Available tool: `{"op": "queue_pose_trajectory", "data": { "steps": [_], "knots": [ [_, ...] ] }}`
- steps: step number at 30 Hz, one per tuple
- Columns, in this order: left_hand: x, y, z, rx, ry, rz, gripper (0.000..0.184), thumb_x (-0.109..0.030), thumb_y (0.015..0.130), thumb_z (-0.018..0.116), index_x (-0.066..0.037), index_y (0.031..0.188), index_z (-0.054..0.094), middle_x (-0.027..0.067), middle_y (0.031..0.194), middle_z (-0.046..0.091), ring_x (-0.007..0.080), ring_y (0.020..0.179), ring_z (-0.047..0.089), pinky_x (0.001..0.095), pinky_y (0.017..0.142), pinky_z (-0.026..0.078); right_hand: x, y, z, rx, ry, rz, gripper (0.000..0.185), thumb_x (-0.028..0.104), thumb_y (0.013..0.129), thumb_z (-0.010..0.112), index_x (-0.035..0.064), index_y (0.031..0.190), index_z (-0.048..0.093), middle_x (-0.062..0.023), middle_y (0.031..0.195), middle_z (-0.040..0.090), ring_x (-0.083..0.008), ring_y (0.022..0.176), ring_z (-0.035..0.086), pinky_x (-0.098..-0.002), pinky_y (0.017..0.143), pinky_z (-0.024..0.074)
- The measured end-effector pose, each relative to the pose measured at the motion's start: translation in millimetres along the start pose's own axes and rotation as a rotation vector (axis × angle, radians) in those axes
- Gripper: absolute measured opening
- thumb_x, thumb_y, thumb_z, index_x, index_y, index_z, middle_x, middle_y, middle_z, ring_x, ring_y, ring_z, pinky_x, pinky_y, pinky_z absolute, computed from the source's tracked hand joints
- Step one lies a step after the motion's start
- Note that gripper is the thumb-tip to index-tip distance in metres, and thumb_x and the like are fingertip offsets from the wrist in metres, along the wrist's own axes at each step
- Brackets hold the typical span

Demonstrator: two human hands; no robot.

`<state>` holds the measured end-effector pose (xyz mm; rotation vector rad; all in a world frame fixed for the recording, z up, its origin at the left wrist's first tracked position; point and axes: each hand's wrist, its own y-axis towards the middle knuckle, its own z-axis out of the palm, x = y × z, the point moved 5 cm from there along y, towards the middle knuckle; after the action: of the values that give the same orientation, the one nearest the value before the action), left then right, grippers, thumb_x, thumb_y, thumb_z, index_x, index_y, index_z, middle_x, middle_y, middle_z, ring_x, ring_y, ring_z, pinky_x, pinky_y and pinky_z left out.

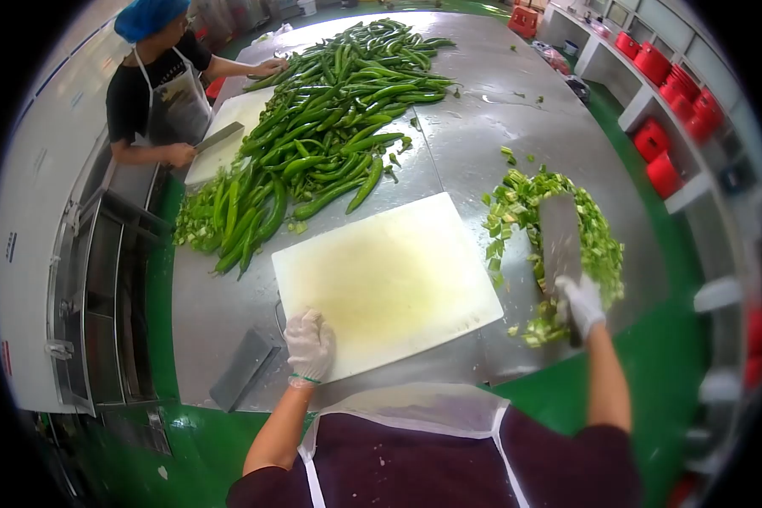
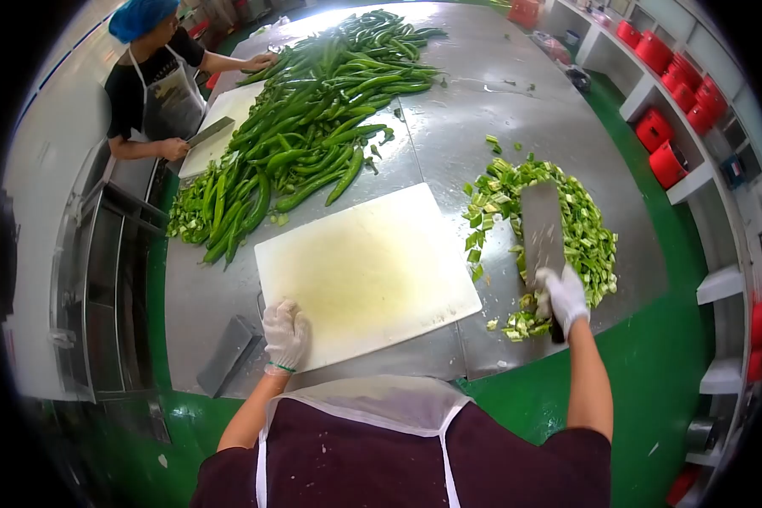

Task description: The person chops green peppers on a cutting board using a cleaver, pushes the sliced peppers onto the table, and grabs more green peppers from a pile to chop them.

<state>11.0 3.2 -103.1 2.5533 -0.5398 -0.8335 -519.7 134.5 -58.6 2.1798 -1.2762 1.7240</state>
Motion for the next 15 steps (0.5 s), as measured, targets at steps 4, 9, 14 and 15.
{"op": "queue_pose_trajectory", "data": {
  "steps": [4,9,14,15],
  "knots": [
    [0,29,12,0.012,-0.022,-0.038,0.031,-0.006,0.081,0.067,-0.005,0.111,0.061,0.0185,0.105,0.062,0.0402,0.099,0.057,0.0506,0.087,0.045,-52,-67,9,0.279,-0.015,0.18,0.028,0.012,0.091,0.07,0.0025,0.115,0.06,-0.0067,0.074,0.065,-0.0151,0.041,0.057,-0.0288,0.038,0.0456],
    [4,131,59,-0.01,-0.083,0.105,0.028,-0.004,0.083,0.064,-0.004,0.111,0.063,0.0205,0.104,0.064,0.041,0.1,0.061,0.0496,0.087,0.049,-101,-57,-9,0.122,0.102,0.35,0.022,0.008,0.089,0.07,0.0081,0.107,0.058,-0.0044,0.071,0.06,-0.0123,0.041,0.05,-0.03,0.033,0.0424],
    [1,228,140,0.296,0.176,-0.06,0.032,-0.021,0.093,0.054,-0.003,0.119,0.061,0.0201,0.119,0.064,0.0385,0.107,0.063,0.048,0.091,0.052,-61,-2,-16,-0.161,0.173,0.248,0.023,0.012,0.096,0.064,0.0131,0.115,0.05,-0.0001,0.069,0.05,-0.0093,0.042,0.043,-0.0277,0.034,0.0377],
    [1,239,155,0.343,0.223,-0.092,0.034,-0.022,0.095,0.052,-0.003,0.121,0.06,0.0198,0.119,0.063,0.0375,0.107,0.063,0.0473,0.092,0.052,-44,-7,6,-0.122,0.234,0.191,0.025,0.012,0.096,0.064,0.013,0.117,0.05,0.0,0.071,0.05,-0.009,0.042,0.043,-0.0278,0.035,0.0378]
  ]
}}
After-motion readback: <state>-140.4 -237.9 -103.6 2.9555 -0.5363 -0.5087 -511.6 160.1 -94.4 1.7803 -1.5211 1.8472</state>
